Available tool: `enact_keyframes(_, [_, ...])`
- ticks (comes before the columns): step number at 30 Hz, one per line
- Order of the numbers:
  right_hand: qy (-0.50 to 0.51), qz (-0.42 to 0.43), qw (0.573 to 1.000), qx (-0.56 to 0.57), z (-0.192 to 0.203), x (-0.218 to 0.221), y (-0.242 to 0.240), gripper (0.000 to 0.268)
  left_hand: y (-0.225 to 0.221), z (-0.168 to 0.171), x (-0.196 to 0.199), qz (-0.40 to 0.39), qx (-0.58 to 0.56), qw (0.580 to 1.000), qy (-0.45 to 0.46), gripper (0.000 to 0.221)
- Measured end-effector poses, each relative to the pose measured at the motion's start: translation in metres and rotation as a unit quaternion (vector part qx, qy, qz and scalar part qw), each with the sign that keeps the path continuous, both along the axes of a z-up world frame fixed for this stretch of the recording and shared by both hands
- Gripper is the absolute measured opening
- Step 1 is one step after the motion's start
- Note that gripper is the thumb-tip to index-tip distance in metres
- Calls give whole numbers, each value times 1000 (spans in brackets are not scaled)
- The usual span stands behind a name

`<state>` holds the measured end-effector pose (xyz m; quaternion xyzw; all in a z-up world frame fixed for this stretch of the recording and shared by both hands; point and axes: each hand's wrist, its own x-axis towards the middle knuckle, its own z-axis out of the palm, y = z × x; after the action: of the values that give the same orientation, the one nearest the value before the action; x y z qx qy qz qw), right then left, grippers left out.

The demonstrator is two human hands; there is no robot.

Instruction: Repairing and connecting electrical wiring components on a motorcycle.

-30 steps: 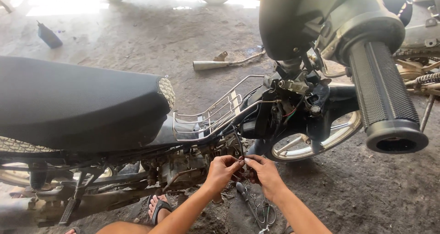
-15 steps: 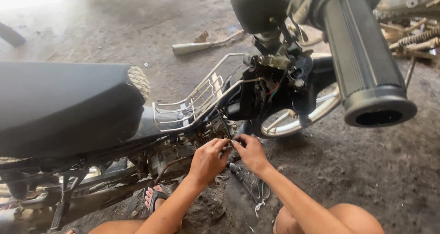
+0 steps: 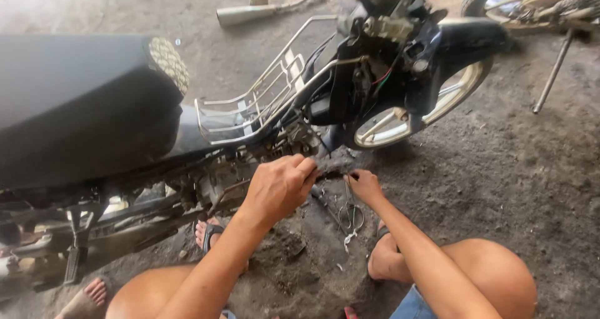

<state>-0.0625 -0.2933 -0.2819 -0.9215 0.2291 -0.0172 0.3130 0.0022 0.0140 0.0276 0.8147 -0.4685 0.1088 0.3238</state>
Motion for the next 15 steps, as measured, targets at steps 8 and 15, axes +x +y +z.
enact_keyframes(8, [185, -63, 981, 0, -150, -112, 70, 25, 13, 9, 1, -4, 15, 1000, -18, 19])
enact_keyframes(15, [239, -1, 971, 19, -133, -121, 132, 27, 22, 14, 7, -6, 48, 999, -16, 12])
